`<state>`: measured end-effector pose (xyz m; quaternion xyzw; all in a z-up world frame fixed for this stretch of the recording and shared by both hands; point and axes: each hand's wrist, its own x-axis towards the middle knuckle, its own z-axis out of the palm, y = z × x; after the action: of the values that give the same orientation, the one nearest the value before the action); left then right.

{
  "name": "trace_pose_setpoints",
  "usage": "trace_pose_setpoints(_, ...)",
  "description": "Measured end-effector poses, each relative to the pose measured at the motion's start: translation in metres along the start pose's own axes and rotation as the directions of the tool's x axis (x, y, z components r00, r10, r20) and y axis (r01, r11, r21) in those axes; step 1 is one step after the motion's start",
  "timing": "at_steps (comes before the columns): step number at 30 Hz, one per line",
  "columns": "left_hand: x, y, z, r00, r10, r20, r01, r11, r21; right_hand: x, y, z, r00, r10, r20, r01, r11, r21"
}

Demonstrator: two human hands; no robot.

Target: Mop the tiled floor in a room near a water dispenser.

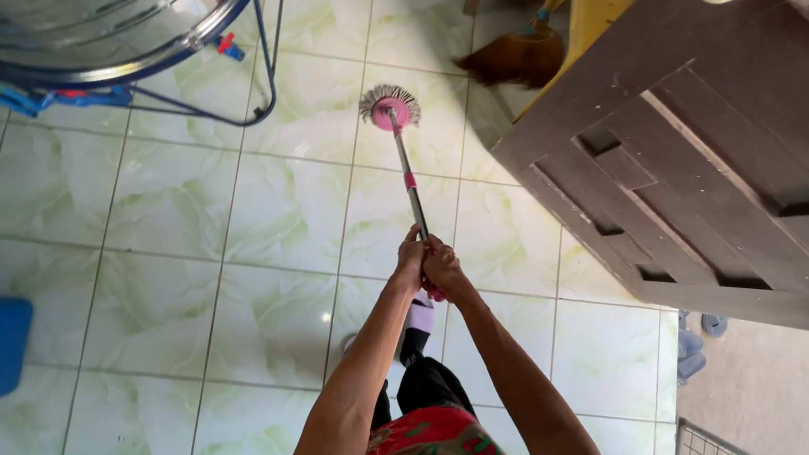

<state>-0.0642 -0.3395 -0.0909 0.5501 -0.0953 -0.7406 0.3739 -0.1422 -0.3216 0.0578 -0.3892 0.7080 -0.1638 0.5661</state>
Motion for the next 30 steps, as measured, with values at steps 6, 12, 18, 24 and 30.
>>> trace_pose_setpoints(6, -0.157, -0.026, -0.004, 0.978, -0.183, -0.097, 0.184, 0.983, -0.006, 0.003, 0.213, 0.041, 0.824, -0.567, 0.005, 0.518, 0.749, -0.412)
trace_pose_setpoints(12, -0.226, -0.043, -0.015, 0.996, -0.076, -0.036, 0.059, 0.938, -0.341, -0.164, 0.051, -0.014, 0.888, 0.114, 0.445, -0.286, 0.896, 0.340)
trace_pose_setpoints(18, -0.224, 0.073, -0.018, 0.994, -0.109, -0.004, 0.107, 0.977, -0.185, -0.158, -0.031, 0.031, 0.930, 0.026, 0.367, -0.345, 0.410, 0.844)
trace_pose_setpoints(24, -0.143, 0.166, -0.041, 0.988, -0.142, 0.068, 0.150, 0.979, -0.138, -0.052, -0.076, 0.067, 0.949, -0.104, 0.299, -0.259, 0.283, 0.923)
trace_pose_setpoints(30, -0.025, 0.237, -0.046, 0.998, -0.034, 0.051, 0.035, 0.999, -0.020, 0.072, -0.123, 0.087, 0.955, -0.156, 0.254, -0.219, 0.211, 0.953)
